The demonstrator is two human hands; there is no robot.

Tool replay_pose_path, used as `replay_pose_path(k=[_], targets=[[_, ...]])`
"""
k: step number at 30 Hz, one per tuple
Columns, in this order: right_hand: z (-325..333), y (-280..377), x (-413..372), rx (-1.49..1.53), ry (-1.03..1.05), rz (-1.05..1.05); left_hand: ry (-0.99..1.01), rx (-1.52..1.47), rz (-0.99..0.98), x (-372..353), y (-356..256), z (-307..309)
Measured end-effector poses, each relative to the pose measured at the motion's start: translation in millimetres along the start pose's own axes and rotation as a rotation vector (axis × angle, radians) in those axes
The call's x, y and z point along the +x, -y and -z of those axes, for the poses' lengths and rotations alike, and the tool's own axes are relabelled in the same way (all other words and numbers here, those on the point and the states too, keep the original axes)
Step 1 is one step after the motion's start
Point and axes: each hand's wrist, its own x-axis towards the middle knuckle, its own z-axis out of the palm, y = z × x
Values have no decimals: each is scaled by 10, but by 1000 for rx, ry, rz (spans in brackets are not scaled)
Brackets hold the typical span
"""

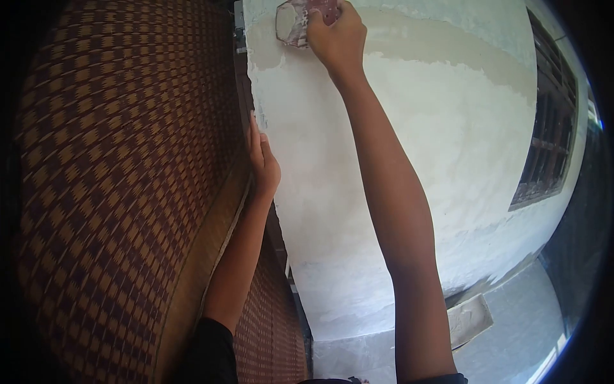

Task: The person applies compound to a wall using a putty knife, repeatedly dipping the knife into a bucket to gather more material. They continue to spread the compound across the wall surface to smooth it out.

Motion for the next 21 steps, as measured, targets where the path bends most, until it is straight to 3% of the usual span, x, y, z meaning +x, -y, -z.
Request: replay_pose_path(k=[4,10,12,16,18,21], targets=[[-312,-23,-266,-163,123,106,-6,14,-50,23,30,20],[466,-213,0,-70,-123,-140,19,-41,40,-6,37,6],[300,-168,-41,163,-87,-98,9,-21,26,-6,36,1],[-329,-58,-363,-28,106,128,-13,-7,-39,8,50,9],[-268,-125,-354,-130,84,171,-2,-18,-29,12,26,28],[243,-110,-234,-103,-20,-60,15,-50,44,-2,-60,48]])
